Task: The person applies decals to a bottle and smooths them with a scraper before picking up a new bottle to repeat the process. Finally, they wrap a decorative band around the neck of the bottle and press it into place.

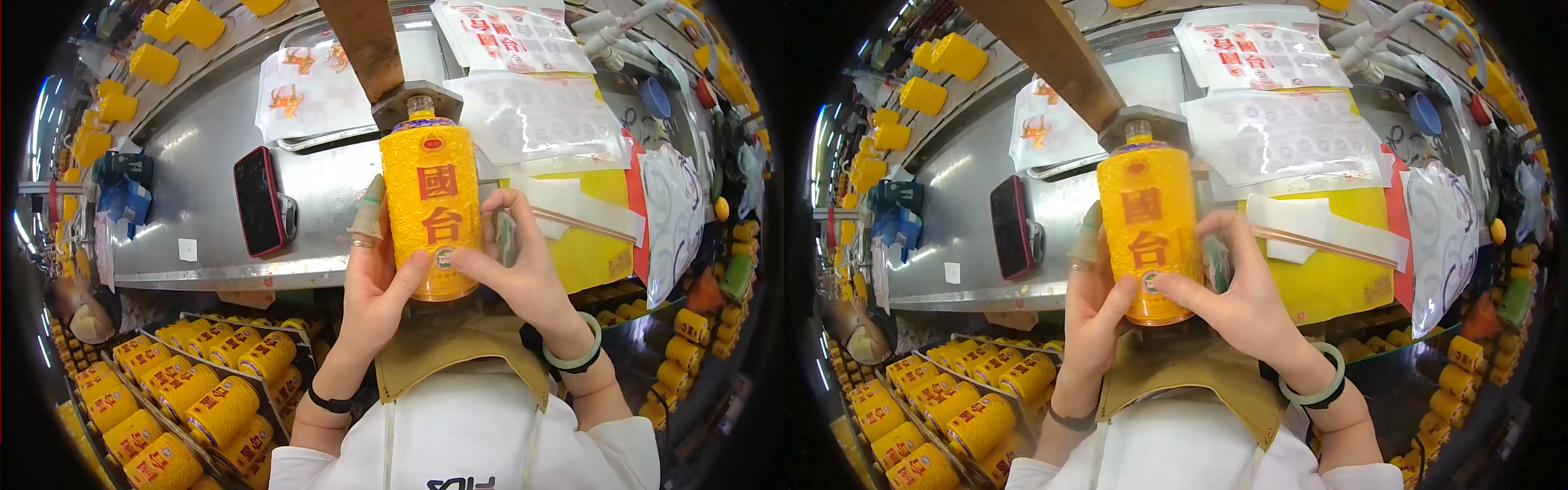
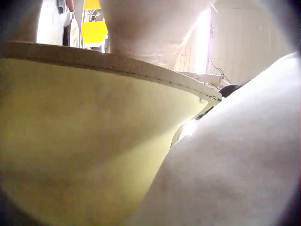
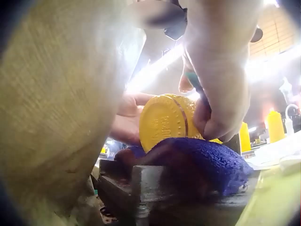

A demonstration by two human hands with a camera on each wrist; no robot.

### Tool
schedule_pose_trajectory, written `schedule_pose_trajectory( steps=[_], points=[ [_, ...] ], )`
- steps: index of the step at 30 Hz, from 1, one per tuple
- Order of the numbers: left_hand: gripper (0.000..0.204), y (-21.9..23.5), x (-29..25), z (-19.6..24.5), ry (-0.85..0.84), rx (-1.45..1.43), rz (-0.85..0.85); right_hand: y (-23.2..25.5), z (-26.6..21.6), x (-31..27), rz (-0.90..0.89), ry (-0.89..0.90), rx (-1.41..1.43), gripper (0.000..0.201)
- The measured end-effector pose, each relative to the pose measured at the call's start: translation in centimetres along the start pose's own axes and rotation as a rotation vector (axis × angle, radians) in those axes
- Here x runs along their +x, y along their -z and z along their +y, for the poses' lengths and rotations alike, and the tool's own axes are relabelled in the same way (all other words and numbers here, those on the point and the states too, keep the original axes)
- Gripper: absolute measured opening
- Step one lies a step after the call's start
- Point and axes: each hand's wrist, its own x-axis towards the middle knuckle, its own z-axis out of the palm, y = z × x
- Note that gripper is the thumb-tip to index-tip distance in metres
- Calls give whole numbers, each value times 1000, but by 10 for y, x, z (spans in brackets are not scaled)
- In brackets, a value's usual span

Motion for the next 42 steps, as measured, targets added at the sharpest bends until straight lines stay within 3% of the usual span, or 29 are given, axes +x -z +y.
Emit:
schedule_pose_trajectory(
  steps=[10,19,27,39,42],
  points=[
    [80,-2,1,-1,-33,35,-4,2,2,1,-4,9,-14,53],
    [79,-1,-1,1,66,-77,39,2,-2,2,-20,-22,15,53],
    [82,-2,-1,-2,-25,87,-3,-1,-1,3,-2,3,-29,53],
    [81,-4,-2,-3,-29,65,16,-3,1,3,29,65,-30,51],
    [81,-4,-2,-4,-15,37,25,3,-9,2,-5,-64,79,45]
  ],
)
